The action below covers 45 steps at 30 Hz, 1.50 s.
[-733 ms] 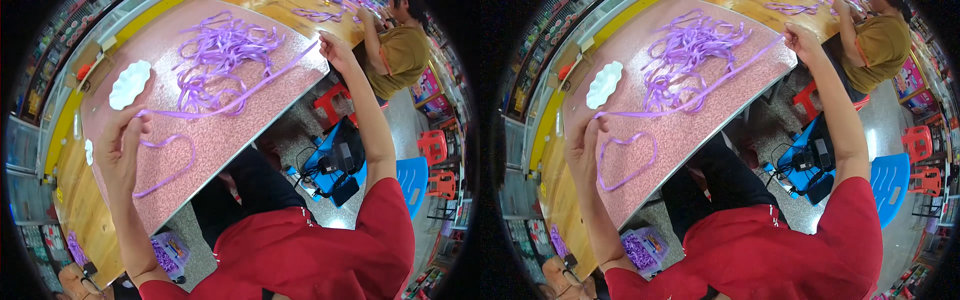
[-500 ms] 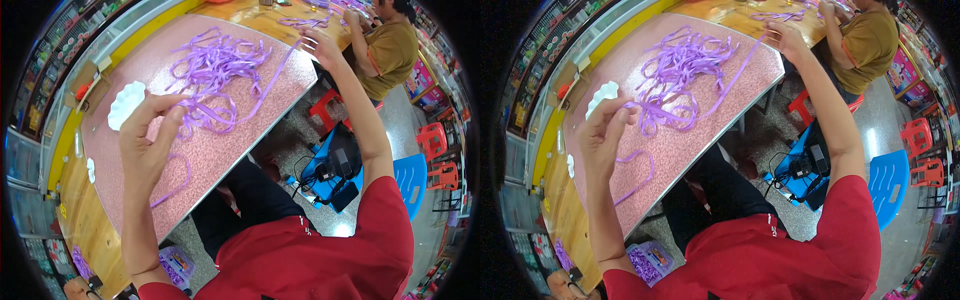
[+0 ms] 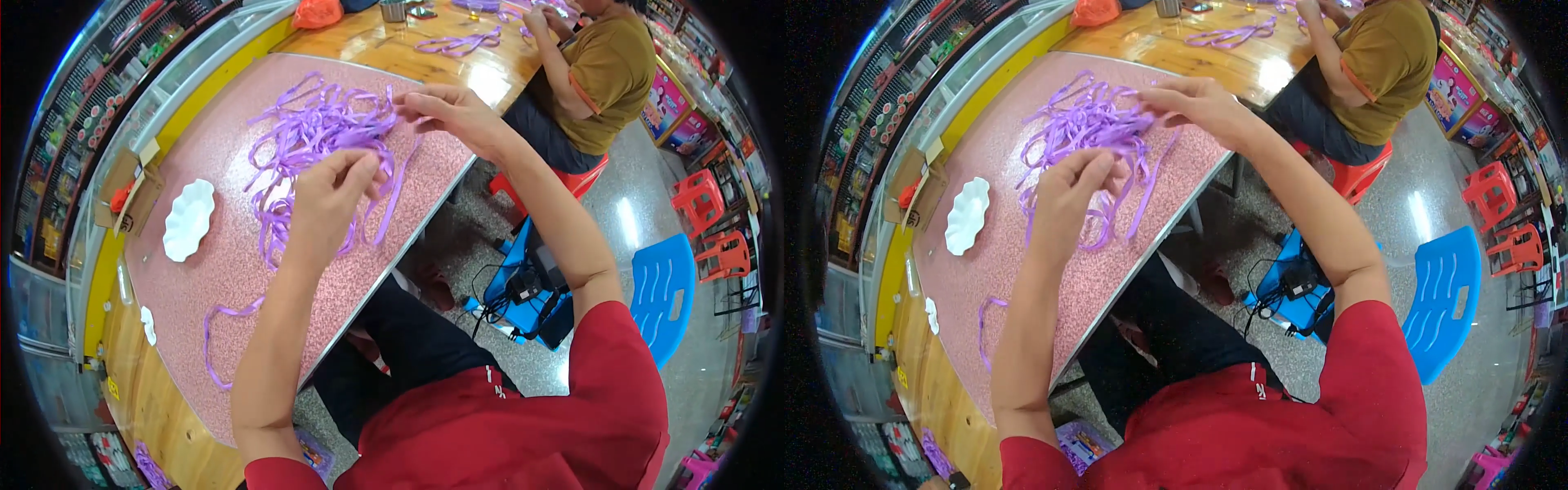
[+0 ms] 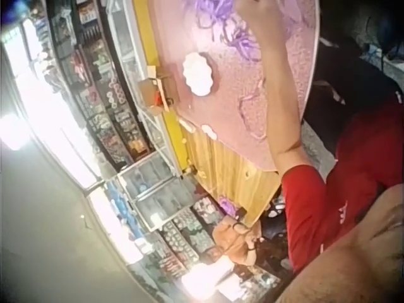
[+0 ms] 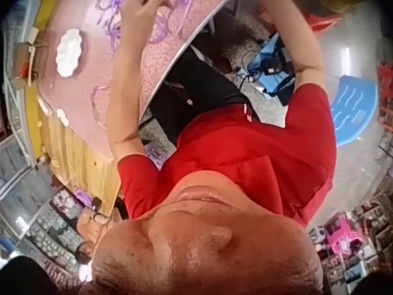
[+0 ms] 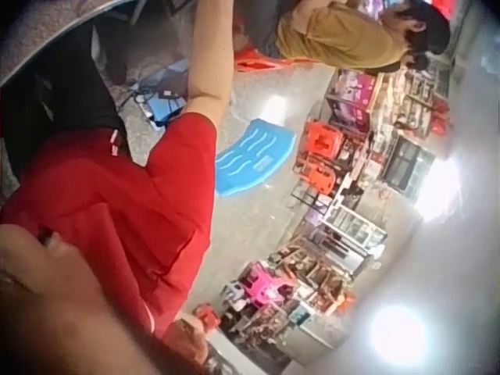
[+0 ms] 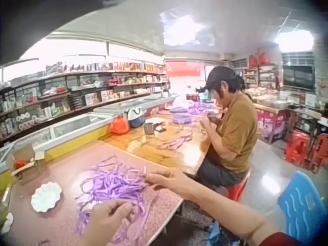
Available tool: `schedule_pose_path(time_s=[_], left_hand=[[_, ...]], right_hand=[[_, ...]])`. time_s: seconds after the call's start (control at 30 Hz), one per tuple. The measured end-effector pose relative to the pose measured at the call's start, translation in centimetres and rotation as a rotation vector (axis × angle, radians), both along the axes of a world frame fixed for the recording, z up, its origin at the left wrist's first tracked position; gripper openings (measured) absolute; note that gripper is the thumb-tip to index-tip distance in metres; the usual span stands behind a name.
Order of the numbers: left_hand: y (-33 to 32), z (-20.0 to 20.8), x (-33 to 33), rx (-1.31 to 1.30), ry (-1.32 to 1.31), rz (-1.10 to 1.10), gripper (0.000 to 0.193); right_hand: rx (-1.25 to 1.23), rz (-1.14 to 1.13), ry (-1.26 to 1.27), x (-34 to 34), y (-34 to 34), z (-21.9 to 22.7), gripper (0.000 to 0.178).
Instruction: Assembling or sorting purple elastic bands at a workshop table.
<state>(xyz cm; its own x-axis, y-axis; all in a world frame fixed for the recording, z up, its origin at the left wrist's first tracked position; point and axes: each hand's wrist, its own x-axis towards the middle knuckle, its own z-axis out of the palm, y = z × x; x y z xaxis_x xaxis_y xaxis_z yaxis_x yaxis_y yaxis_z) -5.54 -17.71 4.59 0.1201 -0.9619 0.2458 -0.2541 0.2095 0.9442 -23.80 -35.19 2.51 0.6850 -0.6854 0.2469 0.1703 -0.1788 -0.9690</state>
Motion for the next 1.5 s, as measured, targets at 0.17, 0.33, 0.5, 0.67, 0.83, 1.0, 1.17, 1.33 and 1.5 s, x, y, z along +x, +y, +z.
schedule_pose_path(time_s=[0.17, 0.33, 0.5, 0.67, 0.83, 1.0, 1.17, 1.33, 1.5], left_hand=[[-3.0, -0.7, -0.3, 0.095, 0.223, -0.065, 0.027], [-4.2, -1.8, -0.2, 0.096, 0.202, -0.105, 0.03], [-5.2, -2.1, -0.8, 0.018, 0.095, 0.008, 0.027], [-5.7, -2.6, -2.3, -0.286, -0.188, 0.199, 0.015], [-7.0, -2.7, -2.7, -0.438, -0.377, 0.242, 0.011], [-7.6, -2.5, -2.4, -0.495, -0.468, 0.262, 0.012], [-8.0, -2.3, -2.1, -0.679, -0.705, 0.29, 0.017], [-8.2, -2.0, -1.5, -0.72, -0.873, 0.272, 0.018], [-8.3, -2.0, -1.4, -0.744, -0.966, 0.253, 0.016]], right_hand=[[-0.382, 0.057, 0.014, 0.8, 2.7, -0.5, 0.022], [-0.663, -0.153, 0.041, 0.6, 3.5, -0.7, 0.022], [-0.396, -0.203, -0.008, 0.3, 3.1, -2.1, 0.017], [-0.041, -0.215, -0.115, -0.6, 3.5, -2.3, 0.019], [-0.003, -0.21, -0.177, -0.2, 3.4, -3.5, 0.018], [-0.129, -0.214, -0.199, 0.0, 3.2, -3.5, 0.015], [-0.406, -0.339, -0.156, 0.1, 3.4, -2.9, 0.012], [-0.682, -0.414, -0.098, -0.1, 2.8, -2.9, 0.013], [-0.876, -0.418, -0.09, -0.6, 2.4, -2.5, 0.014]])
